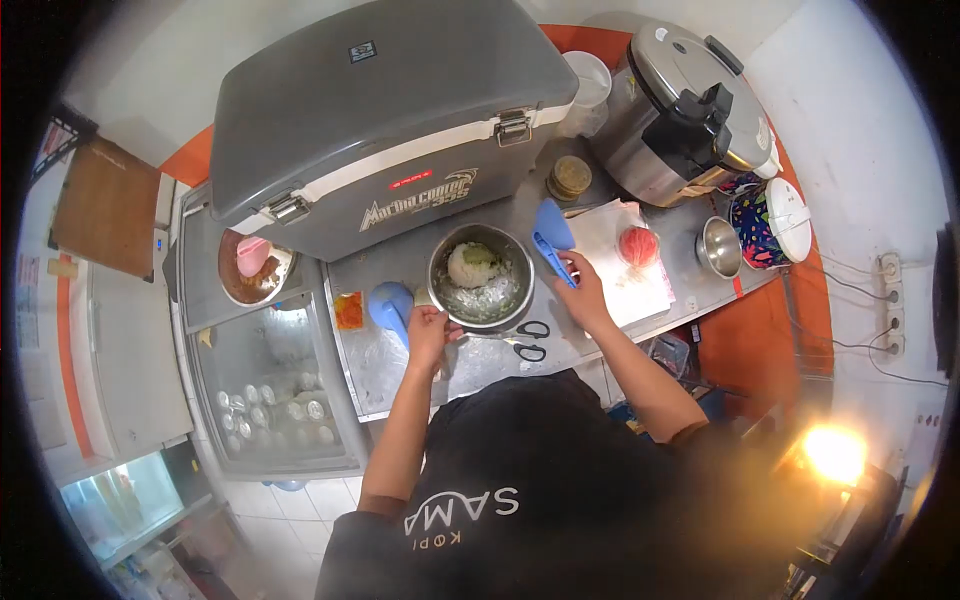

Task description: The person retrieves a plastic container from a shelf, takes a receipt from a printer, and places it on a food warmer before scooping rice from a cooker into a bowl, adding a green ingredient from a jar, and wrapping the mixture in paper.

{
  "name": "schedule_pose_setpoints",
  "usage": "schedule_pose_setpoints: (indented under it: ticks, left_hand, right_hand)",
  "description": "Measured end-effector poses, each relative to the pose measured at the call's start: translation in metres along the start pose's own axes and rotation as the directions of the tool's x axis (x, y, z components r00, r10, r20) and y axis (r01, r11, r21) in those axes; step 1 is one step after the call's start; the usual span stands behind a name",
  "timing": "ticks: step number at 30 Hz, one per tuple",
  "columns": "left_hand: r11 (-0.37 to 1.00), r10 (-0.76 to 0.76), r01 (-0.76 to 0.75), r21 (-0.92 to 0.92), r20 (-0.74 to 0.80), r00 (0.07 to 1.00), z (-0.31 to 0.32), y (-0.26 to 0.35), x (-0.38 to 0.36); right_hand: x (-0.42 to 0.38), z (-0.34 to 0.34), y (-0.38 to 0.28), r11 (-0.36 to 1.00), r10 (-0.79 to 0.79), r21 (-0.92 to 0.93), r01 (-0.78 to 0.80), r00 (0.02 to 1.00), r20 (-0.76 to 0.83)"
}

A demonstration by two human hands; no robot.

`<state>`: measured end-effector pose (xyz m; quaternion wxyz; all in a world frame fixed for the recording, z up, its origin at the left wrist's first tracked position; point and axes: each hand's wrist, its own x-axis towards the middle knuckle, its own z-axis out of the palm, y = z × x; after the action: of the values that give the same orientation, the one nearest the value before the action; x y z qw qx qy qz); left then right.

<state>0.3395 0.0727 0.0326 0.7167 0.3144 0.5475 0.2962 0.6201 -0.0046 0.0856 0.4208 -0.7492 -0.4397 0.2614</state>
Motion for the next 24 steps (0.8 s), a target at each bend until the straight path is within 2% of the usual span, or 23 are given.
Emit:
schedule_pose_setpoints:
  ticks: [1,4,5,7,10,13,14,16,17,20,21,22,23,24]
  left_hand:
    - [1.000,-0.013,0.012,0.001,0.032,0.999,0.001,-0.001,-0.001]
    - [0.999,-0.034,0.035,-0.006,0.067,0.997,0.006,-0.001,-0.008]
    - [0.999,-0.039,0.040,-0.010,0.068,0.997,0.009,-0.001,-0.010]
    - [1.000,-0.014,0.014,-0.009,0.070,0.997,0.009,-0.007,-0.007]
    - [1.000,0.011,-0.008,-0.028,0.093,0.996,0.010,-0.010,-0.006]
    - [0.999,0.003,0.002,-0.047,0.107,0.994,0.010,-0.008,-0.006]
    - [0.999,-0.005,0.010,-0.051,0.110,0.994,0.010,-0.008,-0.006]
    - [0.999,0.003,0.002,-0.053,0.094,0.996,0.009,-0.010,-0.006]
    - [0.998,0.008,-0.003,-0.055,0.086,0.996,0.010,-0.007,-0.008]
    - [0.988,0.093,-0.078,0.134,-0.111,0.989,0.009,0.003,-0.019]
    - [0.901,0.310,-0.226,0.370,-0.186,0.933,0.006,0.003,-0.020]
    - [0.739,0.516,-0.313,0.596,-0.203,0.832,-0.001,0.002,-0.024]
    - [0.517,0.695,-0.335,0.788,-0.158,0.701,-0.009,-0.001,-0.028]
    - [0.410,0.789,-0.289,0.865,-0.177,0.589,-0.016,-0.002,-0.030]
  right_hand:
    - [-0.001,-0.004,-0.016,0.997,0.051,0.051,-0.053,0.998,0.033]
    - [0.000,-0.007,-0.030,0.949,0.170,0.213,-0.235,0.944,0.283]
    - [0.001,-0.005,-0.030,0.988,0.082,0.097,-0.117,0.949,0.303]
    - [0.004,0.001,-0.027,0.983,-0.077,-0.127,0.134,0.924,0.374]
    - [0.007,0.013,-0.054,0.981,-0.007,-0.176,0.083,0.919,0.395]
    - [0.014,0.018,-0.074,0.992,0.119,-0.082,-0.092,0.878,0.464]
    - [0.020,0.018,-0.071,0.965,0.204,0.037,-0.259,0.833,0.515]
    - [0.034,0.017,-0.060,0.787,0.322,0.232,-0.572,0.701,0.636]
    - [0.036,0.015,-0.065,0.679,0.345,0.338,-0.652,0.690,0.636]
    - [0.047,0.006,-0.047,0.623,0.374,0.485,-0.614,0.778,0.505]
    - [0.052,0.007,-0.035,0.669,0.378,0.514,-0.537,0.841,0.388]
    - [0.058,0.009,-0.023,0.745,0.379,0.464,-0.479,0.877,0.297]
    - [0.065,0.012,-0.014,0.811,0.370,0.404,-0.423,0.906,0.207]
    - [0.075,0.017,-0.002,0.867,0.347,0.338,-0.365,0.931,0.116]
